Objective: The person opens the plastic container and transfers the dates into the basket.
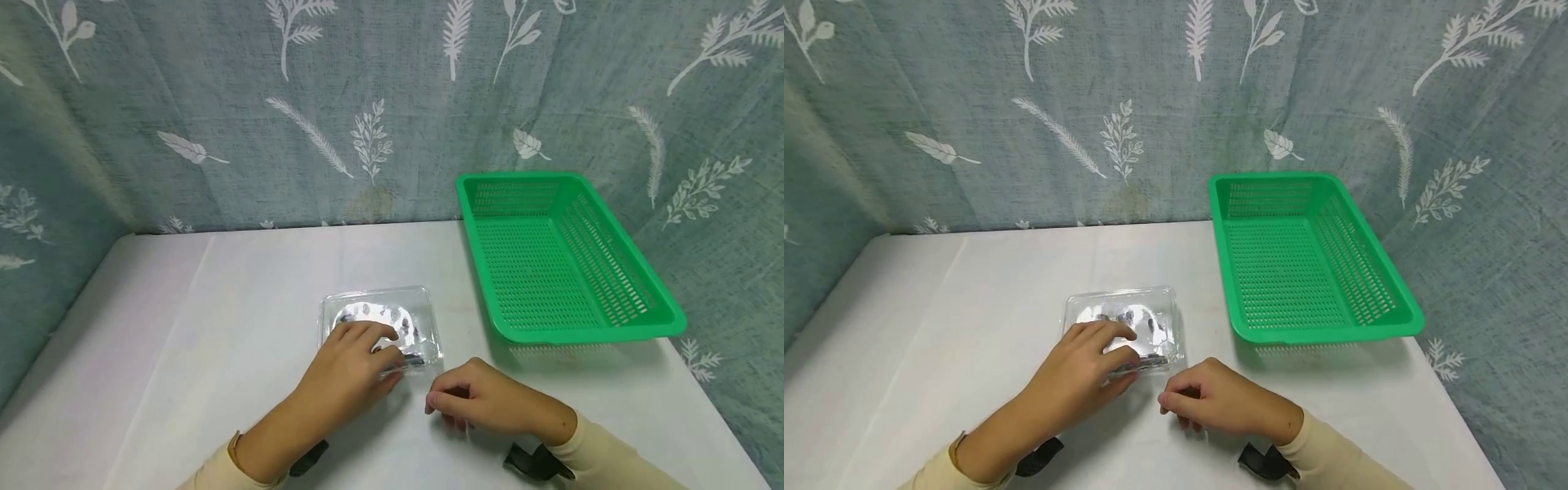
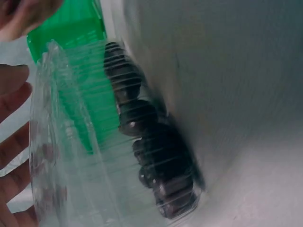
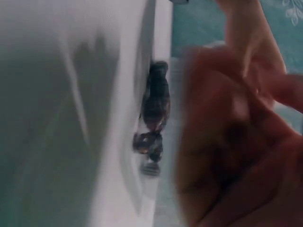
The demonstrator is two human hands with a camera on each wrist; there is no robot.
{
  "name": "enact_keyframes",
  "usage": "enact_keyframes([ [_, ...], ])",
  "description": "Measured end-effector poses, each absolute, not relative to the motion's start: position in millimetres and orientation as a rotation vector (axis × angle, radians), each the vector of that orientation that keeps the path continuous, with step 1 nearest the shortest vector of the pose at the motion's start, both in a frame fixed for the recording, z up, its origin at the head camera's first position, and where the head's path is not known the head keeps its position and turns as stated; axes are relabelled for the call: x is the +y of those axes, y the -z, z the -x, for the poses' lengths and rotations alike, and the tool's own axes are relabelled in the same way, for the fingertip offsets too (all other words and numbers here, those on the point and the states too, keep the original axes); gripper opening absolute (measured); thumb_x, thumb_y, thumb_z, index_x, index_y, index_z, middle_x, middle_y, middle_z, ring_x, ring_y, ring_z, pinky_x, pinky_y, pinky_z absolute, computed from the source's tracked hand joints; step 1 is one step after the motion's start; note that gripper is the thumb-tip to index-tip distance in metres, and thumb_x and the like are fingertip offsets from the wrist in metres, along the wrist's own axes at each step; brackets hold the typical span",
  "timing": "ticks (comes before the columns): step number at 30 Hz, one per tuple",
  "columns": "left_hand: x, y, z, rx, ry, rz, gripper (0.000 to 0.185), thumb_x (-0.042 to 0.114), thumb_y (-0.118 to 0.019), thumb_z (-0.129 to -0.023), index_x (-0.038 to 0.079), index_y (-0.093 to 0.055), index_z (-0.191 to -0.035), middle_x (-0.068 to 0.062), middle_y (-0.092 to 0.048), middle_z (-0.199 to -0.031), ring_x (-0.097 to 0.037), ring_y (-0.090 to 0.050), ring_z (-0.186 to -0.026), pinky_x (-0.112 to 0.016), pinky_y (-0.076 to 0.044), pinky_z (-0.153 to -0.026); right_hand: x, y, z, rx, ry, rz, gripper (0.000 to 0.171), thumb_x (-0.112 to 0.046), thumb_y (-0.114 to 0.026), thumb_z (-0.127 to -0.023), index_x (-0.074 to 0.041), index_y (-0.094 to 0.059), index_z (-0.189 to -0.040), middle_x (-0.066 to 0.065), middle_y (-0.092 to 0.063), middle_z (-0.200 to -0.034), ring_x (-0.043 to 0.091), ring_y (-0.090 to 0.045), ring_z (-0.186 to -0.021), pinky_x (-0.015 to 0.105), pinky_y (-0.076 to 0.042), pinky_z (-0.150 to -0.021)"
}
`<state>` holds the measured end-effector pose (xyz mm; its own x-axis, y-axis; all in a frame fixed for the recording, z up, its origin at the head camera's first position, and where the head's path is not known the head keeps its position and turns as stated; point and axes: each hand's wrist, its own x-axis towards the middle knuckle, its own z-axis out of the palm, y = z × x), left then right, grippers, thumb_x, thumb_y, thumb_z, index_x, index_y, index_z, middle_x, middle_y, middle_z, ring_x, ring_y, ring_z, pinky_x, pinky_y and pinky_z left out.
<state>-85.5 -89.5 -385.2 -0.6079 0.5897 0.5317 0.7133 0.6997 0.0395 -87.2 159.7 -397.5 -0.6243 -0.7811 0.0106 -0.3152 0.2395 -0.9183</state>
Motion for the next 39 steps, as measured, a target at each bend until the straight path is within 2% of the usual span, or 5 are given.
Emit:
enact_keyframes([
  [4, -87.3, 391.0, 83.9, -2.41, 0.322, 0.996, 0.019, 0.027, -0.088, -0.075, 0.027, -0.071, -0.082, 0.004, -0.068, -0.106, -0.019, -0.065, -0.102, -0.037, -0.055, -0.085, 163.9, 403.7, 95.0, 1.977, 1.3, 0.715, 0.028, -0.023, -0.056, -0.103, -0.002, -0.07, -0.089, 0.011, -0.065, -0.067, 0.01, -0.061, -0.053, 0.026, -0.053, -0.043],
  [9, -83.4, 395.3, 84.9, -2.352, 0.345, 0.991, 0.022, 0.019, -0.089, -0.073, 0.023, -0.069, -0.082, 0.004, -0.068, -0.101, -0.017, -0.066, -0.096, -0.034, -0.058, -0.076, 170.0, 413.1, 106.2, 1.852, 1.443, 0.495, 0.03, -0.023, -0.057, -0.102, 0.006, -0.063, -0.1, 0.006, -0.063, -0.07, 0.015, -0.063, -0.053, 0.032, -0.057, -0.043],
  [19, -78.8, 393.0, 82.9, -2.321, 0.261, 0.978, 0.015, 0.014, -0.086, -0.076, 0.014, -0.072, -0.082, 0.002, -0.073, -0.097, -0.018, -0.07, -0.093, -0.027, -0.062, -0.071, 170.0, 419.2, 111.4, 1.813, 1.637, 0.4, 0.034, -0.018, -0.059, -0.101, 0.014, -0.049, -0.11, 0.003, -0.062, -0.068, 0.01, -0.062, -0.054, 0.023, -0.053, -0.044],
  [28, -79.6, 395.1, 77.0, -2.367, 0.017, 1.009, 0.012, -0.002, -0.067, -0.085, 0.006, -0.066, -0.092, -0.004, -0.068, -0.098, -0.024, -0.066, -0.094, -0.027, -0.062, -0.077, 164.1, 426.3, 108.9, 1.719, 1.744, 0.382, 0.035, -0.014, -0.054, -0.102, 0.018, -0.049, -0.114, -0.002, -0.058, -0.066, 0.007, -0.059, -0.051, 0.019, -0.051, -0.044],
  [39, -80.3, 399.4, 78.1, -2.385, -0.08, 0.985, 0.018, -0.001, -0.042, -0.092, 0.003, -0.059, -0.096, -0.008, -0.061, -0.098, -0.024, -0.059, -0.09, -0.025, -0.06, -0.069, 155.0, 425.1, 103.3, 1.531, 1.913, 0.131, 0.012, -0.013, -0.057, -0.099, -0.009, -0.062, -0.089, -0.005, -0.057, -0.067, 0.006, -0.055, -0.053, 0.015, -0.043, -0.044],
])
